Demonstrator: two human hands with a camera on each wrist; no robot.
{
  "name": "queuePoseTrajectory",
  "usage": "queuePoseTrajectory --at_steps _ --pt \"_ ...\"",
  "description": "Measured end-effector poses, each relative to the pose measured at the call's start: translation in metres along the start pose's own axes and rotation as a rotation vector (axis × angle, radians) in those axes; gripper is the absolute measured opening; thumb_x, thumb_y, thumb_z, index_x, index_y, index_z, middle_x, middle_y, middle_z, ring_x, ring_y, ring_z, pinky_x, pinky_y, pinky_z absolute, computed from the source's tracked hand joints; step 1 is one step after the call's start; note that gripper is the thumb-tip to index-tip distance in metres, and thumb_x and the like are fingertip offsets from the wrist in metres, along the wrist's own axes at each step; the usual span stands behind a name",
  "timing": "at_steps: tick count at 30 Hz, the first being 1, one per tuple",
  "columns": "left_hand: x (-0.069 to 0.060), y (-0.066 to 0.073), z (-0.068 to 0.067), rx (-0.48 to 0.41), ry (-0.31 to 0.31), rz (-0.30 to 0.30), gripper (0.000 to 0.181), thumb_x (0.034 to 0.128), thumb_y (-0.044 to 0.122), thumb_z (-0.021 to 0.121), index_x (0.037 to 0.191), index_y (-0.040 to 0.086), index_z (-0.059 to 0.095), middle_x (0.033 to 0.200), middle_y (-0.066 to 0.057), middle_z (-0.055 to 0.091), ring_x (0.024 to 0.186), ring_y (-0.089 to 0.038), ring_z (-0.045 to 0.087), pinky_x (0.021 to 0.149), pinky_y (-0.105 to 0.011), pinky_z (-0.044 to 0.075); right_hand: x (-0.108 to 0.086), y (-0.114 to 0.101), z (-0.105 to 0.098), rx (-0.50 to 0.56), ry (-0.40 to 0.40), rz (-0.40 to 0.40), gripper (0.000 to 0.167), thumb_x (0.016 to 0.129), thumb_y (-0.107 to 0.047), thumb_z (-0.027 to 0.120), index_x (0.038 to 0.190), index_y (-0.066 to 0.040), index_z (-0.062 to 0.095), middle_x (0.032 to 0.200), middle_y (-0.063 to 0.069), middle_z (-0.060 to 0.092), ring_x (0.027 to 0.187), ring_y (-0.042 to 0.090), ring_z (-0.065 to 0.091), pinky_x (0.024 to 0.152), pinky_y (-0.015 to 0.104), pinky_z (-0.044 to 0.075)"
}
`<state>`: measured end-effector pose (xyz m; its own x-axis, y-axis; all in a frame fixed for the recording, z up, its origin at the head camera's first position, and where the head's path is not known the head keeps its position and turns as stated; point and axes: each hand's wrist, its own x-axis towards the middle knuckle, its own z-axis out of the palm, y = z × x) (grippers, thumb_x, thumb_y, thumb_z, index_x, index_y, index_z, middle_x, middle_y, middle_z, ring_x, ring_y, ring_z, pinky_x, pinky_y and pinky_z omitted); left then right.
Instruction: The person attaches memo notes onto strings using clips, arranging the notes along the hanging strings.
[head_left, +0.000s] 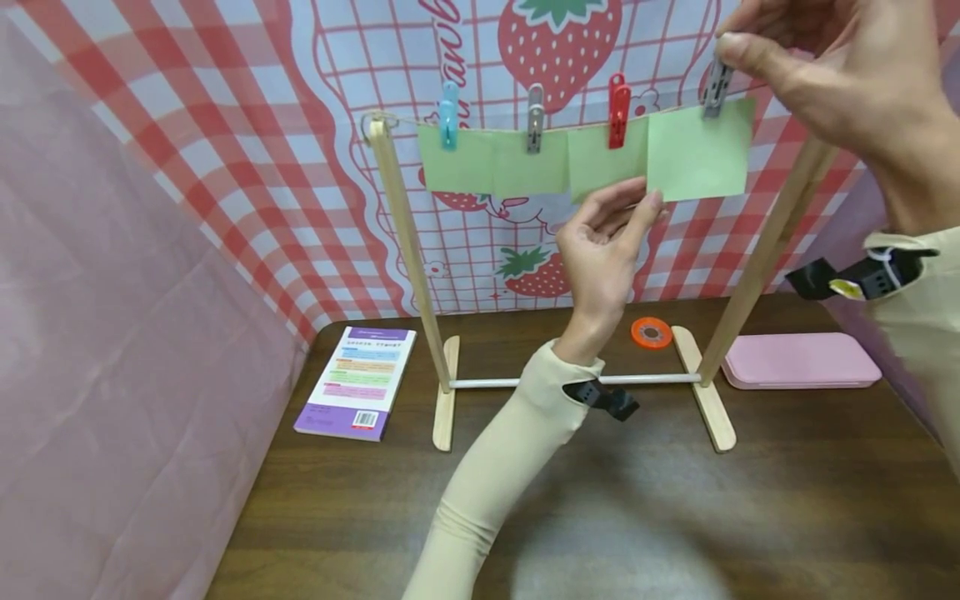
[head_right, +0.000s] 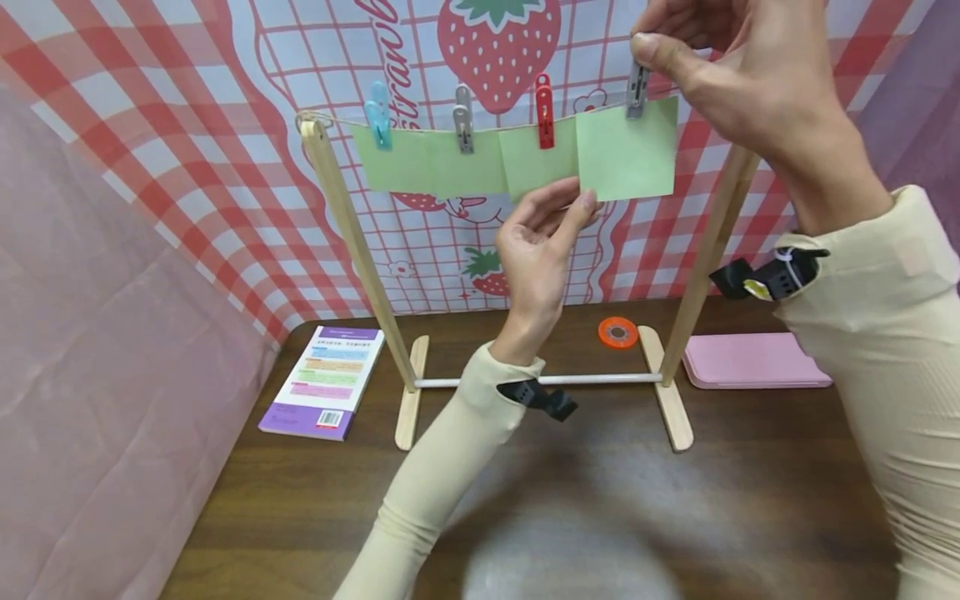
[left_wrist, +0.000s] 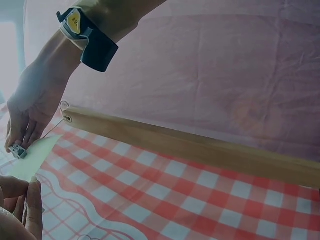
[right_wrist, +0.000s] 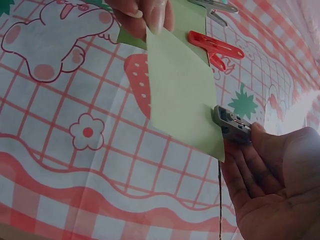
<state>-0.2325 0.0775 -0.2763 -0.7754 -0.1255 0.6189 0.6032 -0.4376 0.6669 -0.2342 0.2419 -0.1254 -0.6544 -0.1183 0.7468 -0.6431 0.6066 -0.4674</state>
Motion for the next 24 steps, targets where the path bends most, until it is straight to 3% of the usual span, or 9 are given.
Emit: queuePoseTrajectory --at_steps 6,13,24 --pt "0.0011 0.0010 0.0017 0.011 0.008 0.003 0.027 0.0929 -0.006 0.071 0.118 -0.016 0.067 0.115 -0.038 0.068 0.087 0.004 0.069 0.088 -0.025 0.064 -0.0021 -0.0006 0.0014 -0.026 -0.007 -0.029 0.014 0.098 -0.011 0.072 0.108 -0.017 0.079 0.091 -0.032 0.066 0.079 -0.007 0.061 0.073 0.011 0.044" --pt "0.0020 0.0011 0.0037 0.001 -0.003 0.010 0.028 0.0930 -0.006 0.071 0.119 -0.016 0.067 0.116 -0.039 0.068 0.087 0.004 0.070 0.085 -0.019 0.062 -0.0055 -0.0007 -0.0007 -0.044 -0.020 -0.025 0.020 0.097 -0.009 0.072 0.116 -0.008 0.078 0.097 -0.031 0.066 0.087 -0.008 0.064 0.082 0.007 0.048" --pt "0.0017 0.0018 0.0056 -0.019 0.001 0.004 0.028 0.0926 -0.008 0.070 0.119 -0.017 0.066 0.115 -0.040 0.068 0.086 0.002 0.071 0.085 -0.019 0.063 -0.0094 0.0009 -0.0054 -0.077 -0.092 0.018 0.031 0.099 -0.018 0.071 0.129 -0.014 0.072 0.106 -0.031 0.063 0.095 -0.004 0.061 0.093 0.004 0.048"
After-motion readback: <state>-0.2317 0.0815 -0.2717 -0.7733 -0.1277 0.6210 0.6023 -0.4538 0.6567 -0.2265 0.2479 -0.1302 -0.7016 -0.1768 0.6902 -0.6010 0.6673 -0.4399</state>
